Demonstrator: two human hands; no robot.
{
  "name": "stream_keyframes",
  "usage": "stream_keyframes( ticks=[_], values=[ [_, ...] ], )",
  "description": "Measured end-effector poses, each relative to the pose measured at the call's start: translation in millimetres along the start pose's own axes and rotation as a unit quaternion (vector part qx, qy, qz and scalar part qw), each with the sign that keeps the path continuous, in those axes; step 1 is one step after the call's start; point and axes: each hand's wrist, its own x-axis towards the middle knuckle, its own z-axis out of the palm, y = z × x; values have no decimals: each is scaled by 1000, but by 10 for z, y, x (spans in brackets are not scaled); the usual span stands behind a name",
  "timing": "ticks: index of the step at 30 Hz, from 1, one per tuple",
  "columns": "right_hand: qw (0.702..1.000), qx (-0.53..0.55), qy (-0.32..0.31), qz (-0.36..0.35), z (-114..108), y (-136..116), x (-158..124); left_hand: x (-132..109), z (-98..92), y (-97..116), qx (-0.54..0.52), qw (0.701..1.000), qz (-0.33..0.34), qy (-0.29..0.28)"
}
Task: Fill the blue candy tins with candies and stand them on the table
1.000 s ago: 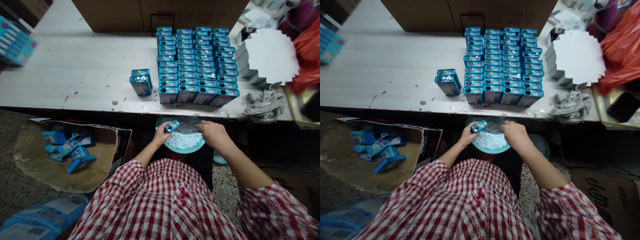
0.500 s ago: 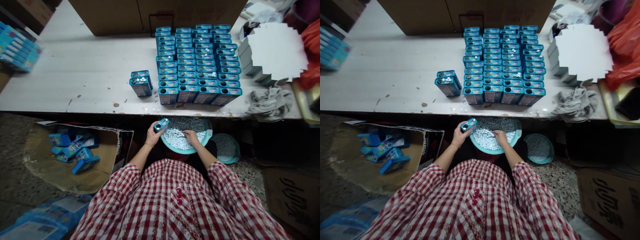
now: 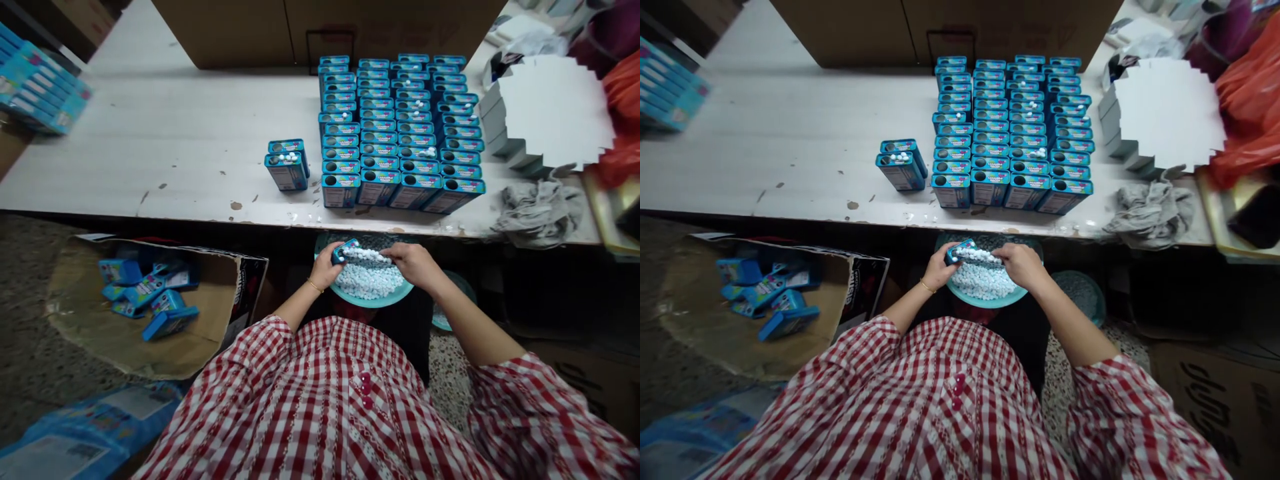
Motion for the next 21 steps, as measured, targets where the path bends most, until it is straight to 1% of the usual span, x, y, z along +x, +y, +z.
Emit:
stream_keyframes(
  ticks=[3, 5, 7, 10, 13, 15, 16, 18, 20, 21],
  values=[
    [985, -157, -66, 6, -201, -299, 7, -7, 64, 25, 24, 999, 15, -25],
    [971, -219, -96, 3, -277, -466, 12, -14, 72, 28, 35, 998, 25, -36],
    [961, -254, -105, -5, -317, -600, 16, -17, 70, 22, 40, 998, 36, -40],
    [955, -277, -101, -22, -349, -753, 19, -16, 73, 9, 42, 997, 45, -40],
    [953, -283, -101, -27, -403, -821, -16, -21, 81, 0, 37, 998, 45, -36],
    [955, -281, -93, -17, -450, -759, -83, -34, 71, -1, 23, 998, 43, -25],
    [957, -278, -85, -8, -463, -681, -128, -44, 57, 0, 16, 999, 44, -19],
    [961, -267, -66, 20, -436, -434, -223, -67, 13, 2, 10, 998, 55, -14],
    [965, -249, -55, 56, -294, -115, -286, -90, -43, -1, 14, 998, 67, -13],
    [967, -238, -57, 72, -172, 42, -293, -100, -71, -4, 16, 998, 68, -10]
  ],
)
